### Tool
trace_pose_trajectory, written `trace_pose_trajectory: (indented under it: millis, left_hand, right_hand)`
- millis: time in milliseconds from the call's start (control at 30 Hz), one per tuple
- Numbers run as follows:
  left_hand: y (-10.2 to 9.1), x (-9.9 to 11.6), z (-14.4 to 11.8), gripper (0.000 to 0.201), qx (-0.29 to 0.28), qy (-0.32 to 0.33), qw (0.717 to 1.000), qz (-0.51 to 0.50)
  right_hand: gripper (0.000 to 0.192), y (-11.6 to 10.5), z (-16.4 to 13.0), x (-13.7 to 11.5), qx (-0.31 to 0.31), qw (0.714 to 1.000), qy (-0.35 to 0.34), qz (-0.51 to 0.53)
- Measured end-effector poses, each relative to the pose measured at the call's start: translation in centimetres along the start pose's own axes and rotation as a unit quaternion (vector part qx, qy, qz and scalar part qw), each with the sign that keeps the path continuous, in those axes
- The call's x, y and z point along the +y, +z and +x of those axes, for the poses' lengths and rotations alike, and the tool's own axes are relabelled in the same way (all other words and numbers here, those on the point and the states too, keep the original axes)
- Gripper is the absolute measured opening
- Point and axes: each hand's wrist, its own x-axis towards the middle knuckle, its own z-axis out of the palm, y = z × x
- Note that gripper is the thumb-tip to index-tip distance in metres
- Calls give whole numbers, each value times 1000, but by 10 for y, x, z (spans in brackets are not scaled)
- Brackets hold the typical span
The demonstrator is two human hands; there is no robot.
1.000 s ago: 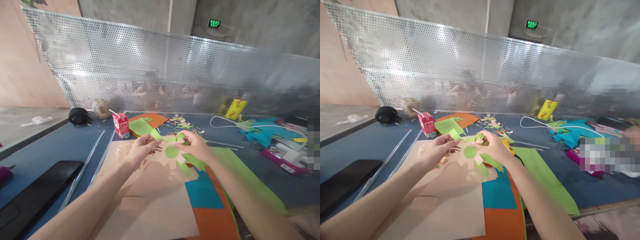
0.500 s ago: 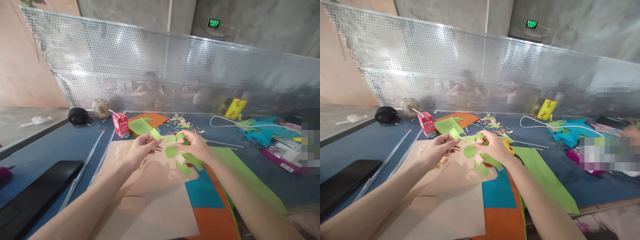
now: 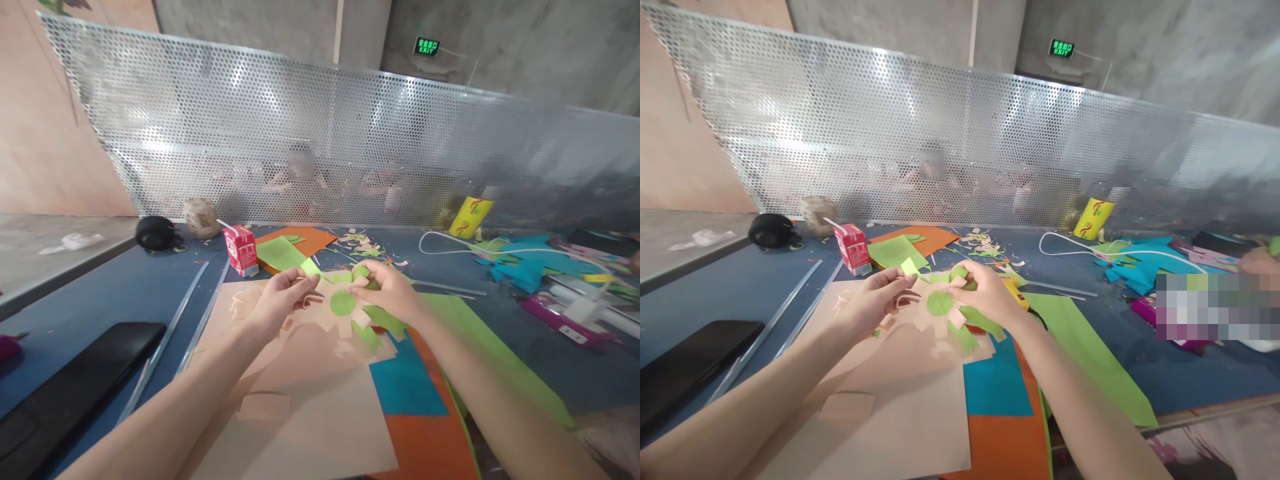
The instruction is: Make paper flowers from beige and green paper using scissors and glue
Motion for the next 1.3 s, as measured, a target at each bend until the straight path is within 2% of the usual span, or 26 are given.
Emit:
trace_pose_trajectory:
  millis: [333, 433, 600, 833, 933, 1000, 1167, 1300]
  left_hand:
    - [2, 3, -1, 24, 24, 6, 999, 44]
    - [3, 1, -2, 21, 7, 25, 998, 65]
    - [7, -2, -4, 27, -53, 46, 997, 24]
    - [9, -3, -4, 28, -48, 47, 997, 23]
    - [7, -2, -3, 34, -26, 51, 997, 60]
    - [5, 1, -3, 41, 12, 65, 994, 93]
    - [-6, 11, 0, 37, 139, 180, 961, 160]
    - [-16, 11, 6, 38, 154, 189, 945, 219]
  right_hand:
    - [17, 0, 0, 0, 1, 1000, -11, -23]
    - [15, 2, 0, -2, 7, 999, -16, -39]
    - [15, 4, -2, -6, 4, 999, -25, -46]
    - [14, 6, -4, -8, -12, 999, -24, -32]
    - [15, 6, -4, -8, -9, 999, -24, -32]
    - [15, 5, -4, -7, -6, 999, -24, -32]
    - [17, 4, -4, -6, 0, 999, -14, -34]
    - [17, 3, -3, -4, -1, 1000, -12, -20]
